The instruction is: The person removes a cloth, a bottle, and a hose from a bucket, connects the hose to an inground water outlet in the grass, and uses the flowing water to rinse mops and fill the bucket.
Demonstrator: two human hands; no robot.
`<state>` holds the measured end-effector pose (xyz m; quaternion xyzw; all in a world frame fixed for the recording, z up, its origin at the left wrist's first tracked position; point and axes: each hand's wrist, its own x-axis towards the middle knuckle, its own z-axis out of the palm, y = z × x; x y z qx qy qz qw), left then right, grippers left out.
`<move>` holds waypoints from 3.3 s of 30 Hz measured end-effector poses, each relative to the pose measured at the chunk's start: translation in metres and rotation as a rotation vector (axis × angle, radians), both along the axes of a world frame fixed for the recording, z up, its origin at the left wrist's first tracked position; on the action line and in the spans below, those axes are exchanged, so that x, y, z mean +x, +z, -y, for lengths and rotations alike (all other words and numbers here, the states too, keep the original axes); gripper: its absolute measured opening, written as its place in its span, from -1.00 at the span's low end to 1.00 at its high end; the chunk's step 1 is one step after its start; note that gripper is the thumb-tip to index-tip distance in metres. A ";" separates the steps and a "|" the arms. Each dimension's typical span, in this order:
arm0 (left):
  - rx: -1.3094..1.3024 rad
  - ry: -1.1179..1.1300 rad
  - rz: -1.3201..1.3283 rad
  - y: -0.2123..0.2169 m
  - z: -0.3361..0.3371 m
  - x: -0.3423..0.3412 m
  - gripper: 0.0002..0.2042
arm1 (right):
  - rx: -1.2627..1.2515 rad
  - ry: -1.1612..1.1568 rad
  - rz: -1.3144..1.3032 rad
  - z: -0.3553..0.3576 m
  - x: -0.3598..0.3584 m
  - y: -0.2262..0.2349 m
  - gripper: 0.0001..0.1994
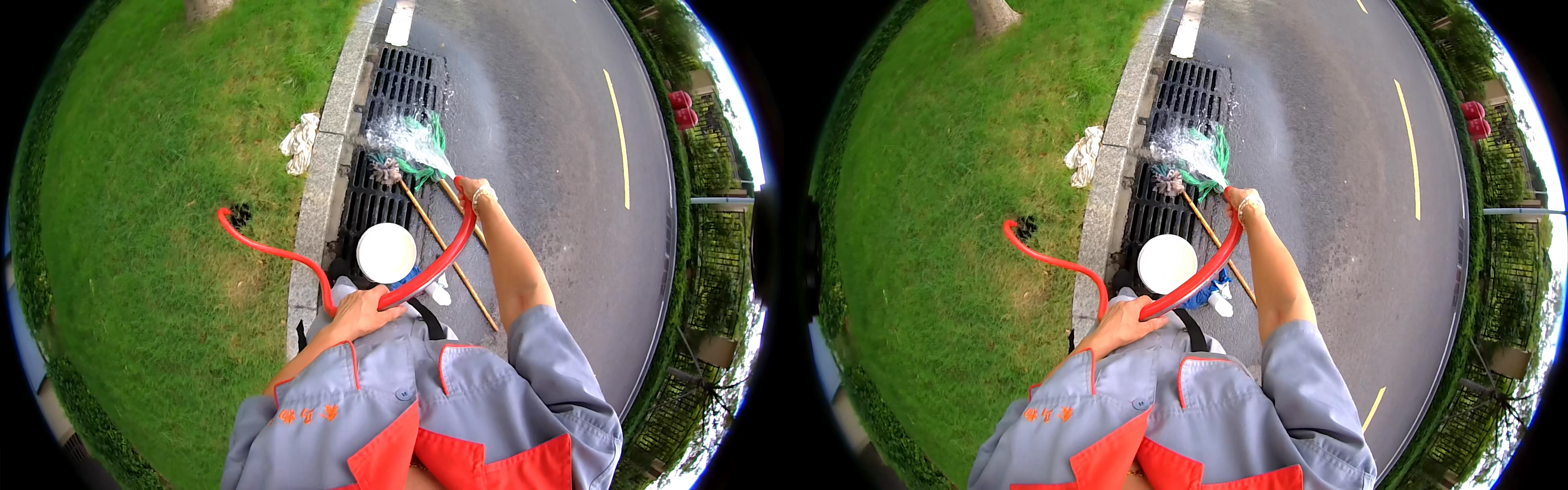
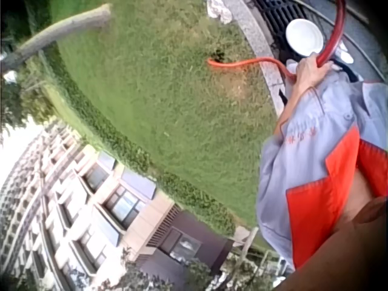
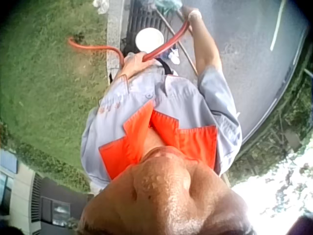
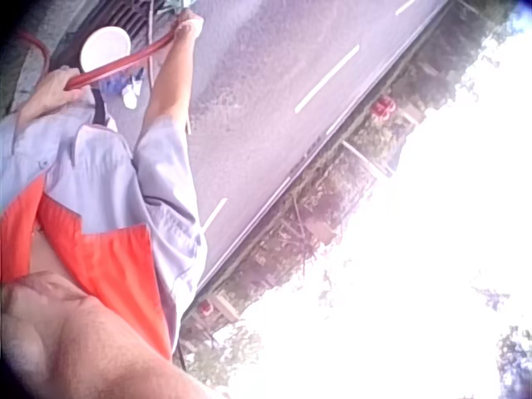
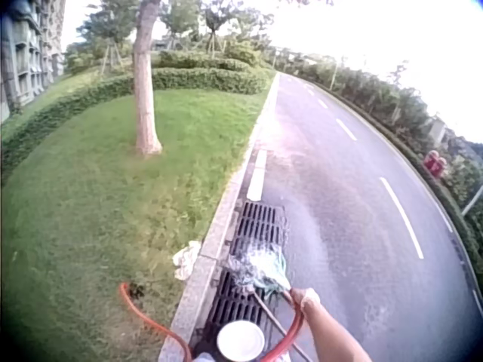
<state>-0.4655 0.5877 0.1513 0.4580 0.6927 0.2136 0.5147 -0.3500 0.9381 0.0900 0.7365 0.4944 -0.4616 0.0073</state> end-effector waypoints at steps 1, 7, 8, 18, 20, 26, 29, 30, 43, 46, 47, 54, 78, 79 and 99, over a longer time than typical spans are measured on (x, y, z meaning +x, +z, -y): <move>0.039 0.048 -0.023 -0.001 -0.002 0.000 -0.51 | 0.008 -0.038 -0.027 -0.004 -0.002 0.001 -0.75; 0.055 0.010 0.013 0.004 -0.003 -0.006 -0.47 | -0.069 0.156 0.057 -0.006 -0.006 -0.013 -0.74; 0.054 0.015 0.013 0.003 0.000 -0.004 -0.47 | -0.070 0.161 0.056 -0.003 -0.010 -0.010 -0.74; 0.002 -0.034 -0.005 0.010 -0.003 -0.013 -0.50 | -0.109 0.220 0.114 0.000 -0.012 -0.006 -0.78; 0.023 -0.033 0.018 0.003 0.004 -0.006 -0.49 | -0.093 0.213 0.065 0.006 -0.004 -0.017 -0.77; 0.030 0.033 0.001 -0.001 -0.006 -0.004 -0.46 | -0.020 -0.129 -0.040 -0.009 0.009 -0.003 -0.80; 0.022 -0.006 -0.039 0.008 -0.010 -0.007 -0.50 | -0.021 -0.059 0.000 0.000 0.008 0.000 -0.78; -0.003 -0.060 -0.053 0.010 -0.011 -0.008 -0.54 | -0.037 0.024 0.049 0.004 0.008 0.000 -0.78; 0.005 -0.037 0.017 0.002 -0.015 -0.001 -0.47 | -0.052 0.043 0.039 -0.011 0.003 -0.014 -0.74; 0.005 -0.017 0.049 -0.005 -0.010 0.001 -0.45 | -0.055 0.076 0.055 -0.012 -0.009 -0.006 -0.73; 0.025 0.016 0.042 -0.007 -0.011 0.003 -0.45 | -0.025 0.106 0.062 -0.014 -0.012 0.004 -0.73; 0.040 -0.023 -0.030 0.004 -0.019 -0.009 -0.52 | -0.020 0.147 0.072 -0.016 -0.019 0.007 -0.74; 0.041 -0.062 -0.085 0.006 -0.021 -0.004 -0.52 | -0.094 0.022 0.055 -0.001 0.033 -0.008 -0.77; 0.039 -0.077 -0.009 -0.003 -0.015 -0.001 -0.49 | -0.089 0.036 0.060 0.003 0.035 -0.007 -0.78; 0.034 -0.090 -0.019 -0.008 -0.018 0.005 -0.49 | -0.011 -0.166 -0.065 0.010 0.064 -0.011 -0.78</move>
